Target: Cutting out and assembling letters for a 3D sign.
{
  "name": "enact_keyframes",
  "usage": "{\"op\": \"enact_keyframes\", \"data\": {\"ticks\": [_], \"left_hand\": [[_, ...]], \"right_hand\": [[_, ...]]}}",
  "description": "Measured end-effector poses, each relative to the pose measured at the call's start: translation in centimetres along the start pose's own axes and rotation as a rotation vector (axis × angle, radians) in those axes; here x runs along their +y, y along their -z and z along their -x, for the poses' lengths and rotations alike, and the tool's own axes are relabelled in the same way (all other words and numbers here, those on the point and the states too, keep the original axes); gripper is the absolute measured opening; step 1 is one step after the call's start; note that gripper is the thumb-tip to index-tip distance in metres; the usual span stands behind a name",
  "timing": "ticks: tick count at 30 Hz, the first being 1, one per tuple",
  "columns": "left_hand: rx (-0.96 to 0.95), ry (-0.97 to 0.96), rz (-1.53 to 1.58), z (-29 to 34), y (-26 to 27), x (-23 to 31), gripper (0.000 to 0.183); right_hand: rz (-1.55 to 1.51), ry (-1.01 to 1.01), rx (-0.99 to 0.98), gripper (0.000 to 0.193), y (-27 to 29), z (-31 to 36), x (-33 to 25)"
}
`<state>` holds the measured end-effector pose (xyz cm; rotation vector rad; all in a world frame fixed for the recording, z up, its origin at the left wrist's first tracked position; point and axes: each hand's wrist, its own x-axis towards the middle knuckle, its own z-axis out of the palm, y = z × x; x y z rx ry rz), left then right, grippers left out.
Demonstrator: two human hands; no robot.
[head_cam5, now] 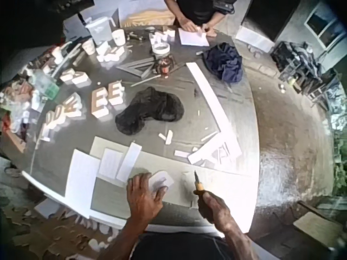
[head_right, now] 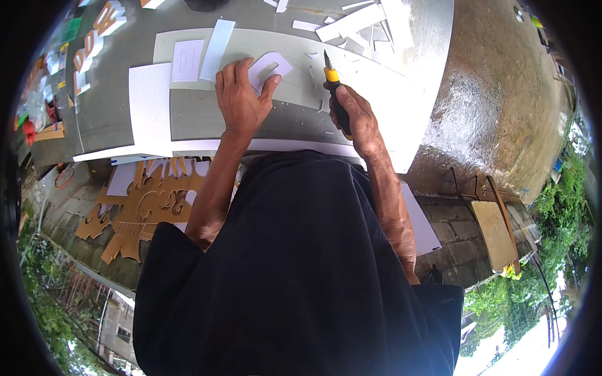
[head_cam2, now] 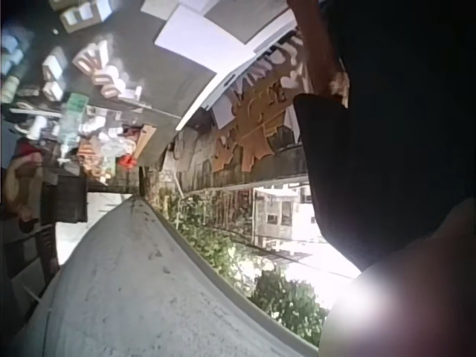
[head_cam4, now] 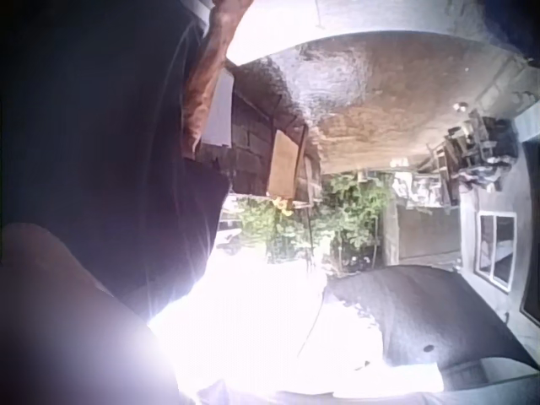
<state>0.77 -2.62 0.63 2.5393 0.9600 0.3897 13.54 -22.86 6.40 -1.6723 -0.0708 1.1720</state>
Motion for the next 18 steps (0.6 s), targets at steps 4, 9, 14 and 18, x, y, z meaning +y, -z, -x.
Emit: {"op": "enact_keyframes", "data": {"ticks": [4, 9, 14, 18], "left_hand": [[-0.016, -0.231, 0.144, -0.6, 0.1, -0.2, 0.061], [-0.048, -0.242, 0.262, -0.9, -1.3, -1.1, 0.043], [0.002, -0.238, 0.29, -0.6, -1.8, -0.8, 0.036], [0.038, -0.261, 0.294, -0.3, -2.7, -1.5, 0.033]], "right_hand": [[0.057, -0.012, 0.038, 0.042, -1.1, 0.4, -1.2], [0.482, 0.038, 0.187, 0.039, -2.8, 0.0, -0.8], [0.671, 0.328, 0.236, 0.034, -3.7, -1.8, 1.1], [0.758, 0.299, 0.234, 0.032, -4.3, -2.3, 0.7]]}}
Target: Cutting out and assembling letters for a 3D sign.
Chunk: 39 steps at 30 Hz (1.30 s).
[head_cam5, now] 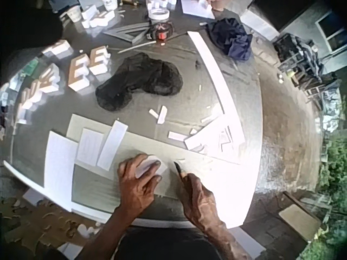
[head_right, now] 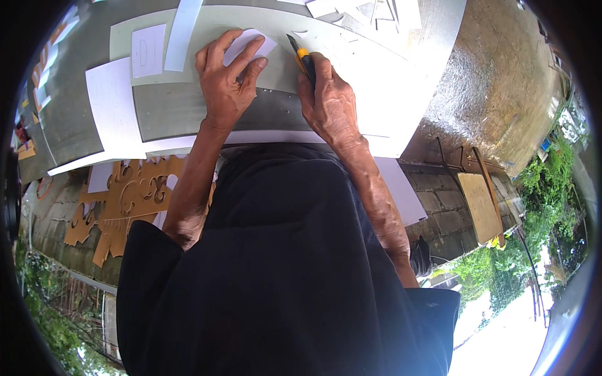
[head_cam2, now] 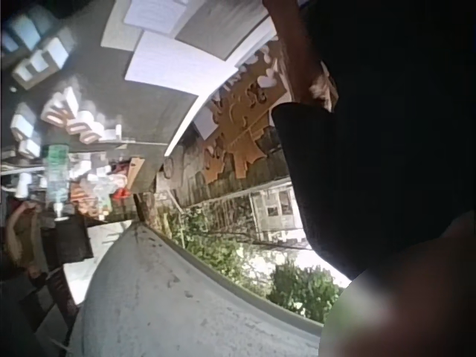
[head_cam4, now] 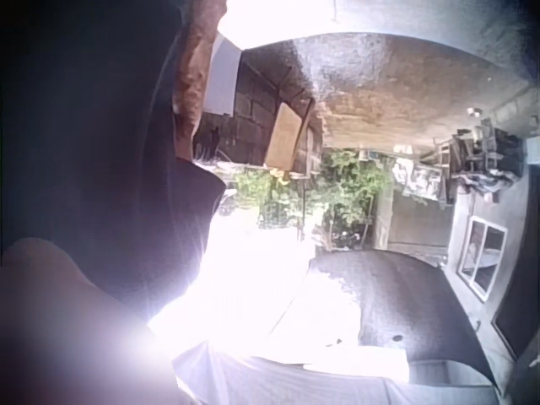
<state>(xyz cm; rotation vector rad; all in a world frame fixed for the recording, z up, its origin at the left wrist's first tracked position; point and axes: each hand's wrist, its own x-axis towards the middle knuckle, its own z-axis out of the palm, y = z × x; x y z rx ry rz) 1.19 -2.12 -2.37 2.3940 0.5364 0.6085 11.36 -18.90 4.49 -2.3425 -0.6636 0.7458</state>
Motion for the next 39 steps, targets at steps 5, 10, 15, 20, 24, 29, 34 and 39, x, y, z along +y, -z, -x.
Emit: {"op": "enact_keyframes", "data": {"ticks": [5, 10, 15, 20, 24, 29, 34, 39], "left_hand": [[-0.012, 0.002, -0.009, -0.14, 0.14, 0.39, 0.029], [0.024, 0.003, -0.015, -0.03, -0.03, 0.35, 0.031], [0.029, -0.005, -0.014, -0.1, -0.11, 0.26, 0.03], [0.034, 0.003, -0.01, 0.03, -0.18, 0.25, 0.031], [0.035, -0.001, -0.02, 0.05, -0.24, 0.23, 0.03], [0.043, -0.007, -0.02, 0.08, -0.27, 0.12, 0.03], [0.04, -0.007, -0.022, 0.13, -0.29, 0.06, 0.03], [0.05, -0.002, -0.013, 0.08, -0.39, 0.01, 0.03]], "right_hand": [[0.134, 0.1, 0.024, 0.028, -0.72, -0.19, 0.0], [0.142, 0.105, 0.006, 0.028, -0.53, -0.16, -0.4], [0.153, 0.092, -0.005, 0.027, -0.66, -0.32, -0.73], [0.12, 0.061, -0.028, 0.029, -0.82, -0.4, -0.75], [0.086, 0.082, -0.01, 0.029, -0.92, -0.38, -0.46], [0.076, 0.076, -0.029, 0.03, -0.85, -0.45, -0.56], [0.089, 0.063, -0.032, 0.029, -0.86, -0.49, -0.54], [0.097, 0.071, -0.033, 0.029, -0.86, -0.54, -0.64]]}}
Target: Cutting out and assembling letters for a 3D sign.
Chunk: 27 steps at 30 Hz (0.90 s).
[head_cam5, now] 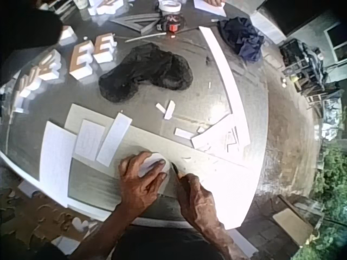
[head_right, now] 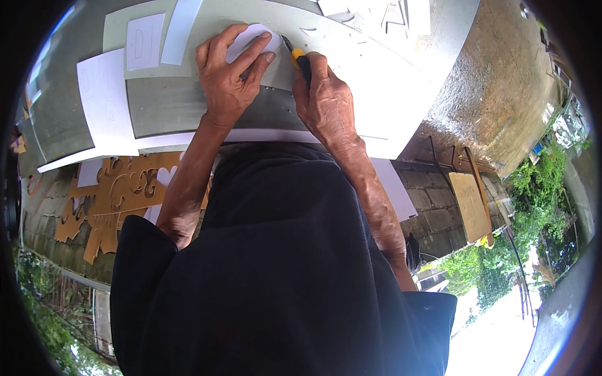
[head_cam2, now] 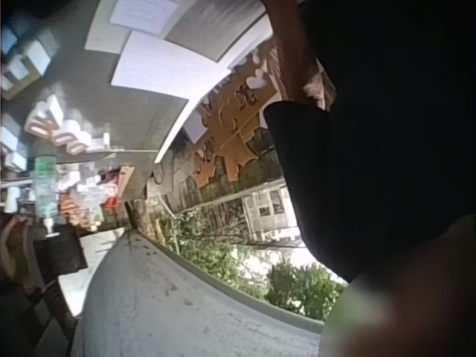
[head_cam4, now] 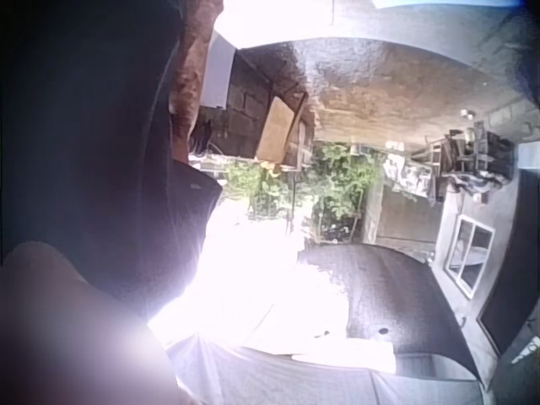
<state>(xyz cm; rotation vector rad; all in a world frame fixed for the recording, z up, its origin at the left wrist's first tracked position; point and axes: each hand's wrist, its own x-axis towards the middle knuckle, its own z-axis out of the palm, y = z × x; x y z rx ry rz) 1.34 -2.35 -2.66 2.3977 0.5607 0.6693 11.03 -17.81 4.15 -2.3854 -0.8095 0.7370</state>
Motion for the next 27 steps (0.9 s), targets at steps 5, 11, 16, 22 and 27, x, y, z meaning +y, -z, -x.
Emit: {"op": "enact_keyframes", "data": {"ticks": [5, 11, 16, 22, 27], "left_hand": [[0.004, -0.004, 0.009, 0.1, -0.2, -0.1, 0.032], [0.045, -0.014, 0.048, 0.2, -0.6, -0.2, 0.032], [0.034, -0.01, 0.035, 0.1, -0.5, -0.2, 0.032], [0.028, -0.009, 0.032, 0.1, -0.4, -0.2, 0.031], [0.037, -0.007, 0.031, 0.1, -0.4, -0.2, 0.031]], "right_hand": [[-0.005, 0.003, 0.02, 0.032, -0.4, 0.3, -0.1], [-0.008, -0.002, 0.068, 0.033, -1.1, 0.6, -0.1], [0.002, -0.005, 0.051, 0.032, -1.0, 0.7, -0.4], [0.0, 0.005, 0.066, 0.032, -1.0, 0.6, -0.6], [-0.002, 0.009, 0.071, 0.032, -1.1, 0.6, -0.7]]}}
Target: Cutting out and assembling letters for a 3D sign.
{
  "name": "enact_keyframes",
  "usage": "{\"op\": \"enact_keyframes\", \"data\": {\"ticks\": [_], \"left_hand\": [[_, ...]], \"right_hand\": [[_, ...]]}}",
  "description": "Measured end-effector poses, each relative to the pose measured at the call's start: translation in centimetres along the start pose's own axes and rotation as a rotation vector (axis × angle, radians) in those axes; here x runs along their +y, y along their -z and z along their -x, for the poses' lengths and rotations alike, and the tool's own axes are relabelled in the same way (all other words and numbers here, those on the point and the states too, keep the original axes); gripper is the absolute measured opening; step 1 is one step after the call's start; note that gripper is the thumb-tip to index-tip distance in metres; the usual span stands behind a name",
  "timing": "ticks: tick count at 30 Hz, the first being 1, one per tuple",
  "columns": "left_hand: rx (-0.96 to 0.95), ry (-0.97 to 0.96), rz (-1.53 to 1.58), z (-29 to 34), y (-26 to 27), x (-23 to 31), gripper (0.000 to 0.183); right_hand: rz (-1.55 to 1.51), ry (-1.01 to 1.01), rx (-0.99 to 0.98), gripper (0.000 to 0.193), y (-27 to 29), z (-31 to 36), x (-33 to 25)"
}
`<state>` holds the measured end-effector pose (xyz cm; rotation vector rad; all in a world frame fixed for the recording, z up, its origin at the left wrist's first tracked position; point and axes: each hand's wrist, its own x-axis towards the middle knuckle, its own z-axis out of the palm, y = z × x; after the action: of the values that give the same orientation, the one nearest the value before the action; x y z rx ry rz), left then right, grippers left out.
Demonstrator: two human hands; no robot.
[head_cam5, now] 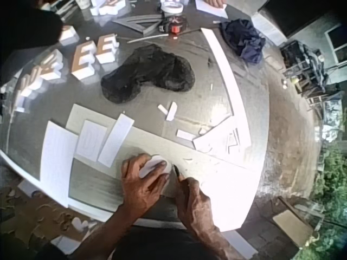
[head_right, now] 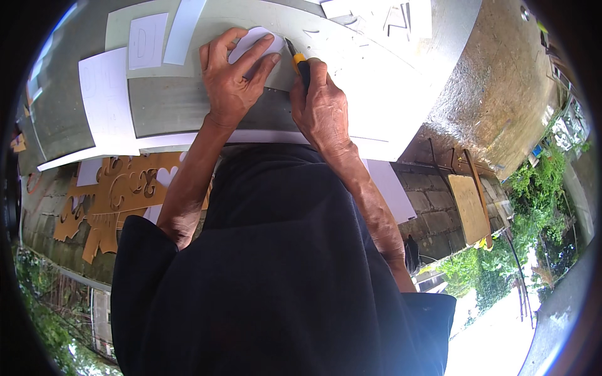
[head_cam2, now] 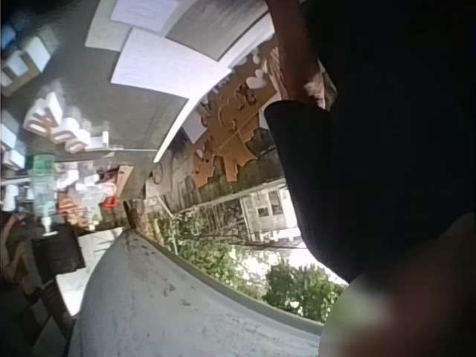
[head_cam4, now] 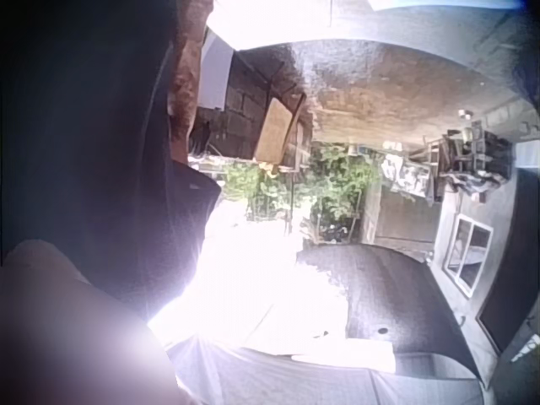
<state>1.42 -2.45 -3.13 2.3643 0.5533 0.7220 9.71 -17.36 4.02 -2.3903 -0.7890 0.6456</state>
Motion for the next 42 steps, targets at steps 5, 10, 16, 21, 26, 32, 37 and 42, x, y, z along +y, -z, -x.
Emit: {"op": "enact_keyframes", "data": {"ticks": [5, 10, 16, 21, 26, 32, 37, 42], "left_hand": [[-0.003, 0.001, 0.004, 0.07, -0.06, -0.07, 0.03], [-0.008, 0.015, 0.006, 0.11, -0.15, -0.03, 0.03], [-0.009, 0.021, 0.006, 0.18, -0.1, -0.04, 0.03], [-0.013, 0.014, 0.01, 0.22, -0.11, -0.17, 0.03], [-0.012, 0.013, 0.006, 0.13, -0.13, 0.02, 0.03], [-0.003, 0.017, 0.013, 0.2, -0.18, -0.05, 0.031], [-0.005, 0.031, 0.021, 0.14, -0.16, 0.05, 0.031], [-0.009, 0.029, 0.019, 0.18, -0.15, 0.05, 0.031]], "right_hand": [[-0.006, -0.041, -0.028, 0.031, 0.1, -0.1, -0.13], [0.002, -0.023, -0.015, 0.03, 0.02, -0.13, -0.01], [0.023, -0.013, -0.024, 0.029, 0.05, -0.1, -0.14], [0.042, -0.026, -0.057, 0.028, 0.21, -0.28, -0.55], [-0.041, -0.092, -0.065, 0.028, 0.22, -0.23, -0.7], [-0.008, 0.028, 0.005, 0.029, -0.09, -0.08, -0.23], [0.008, -0.011, -0.016, 0.029, -0.08, -0.1, -0.41], [0.012, -0.027, -0.029, 0.028, -0.06, -0.05, -0.41]]}}
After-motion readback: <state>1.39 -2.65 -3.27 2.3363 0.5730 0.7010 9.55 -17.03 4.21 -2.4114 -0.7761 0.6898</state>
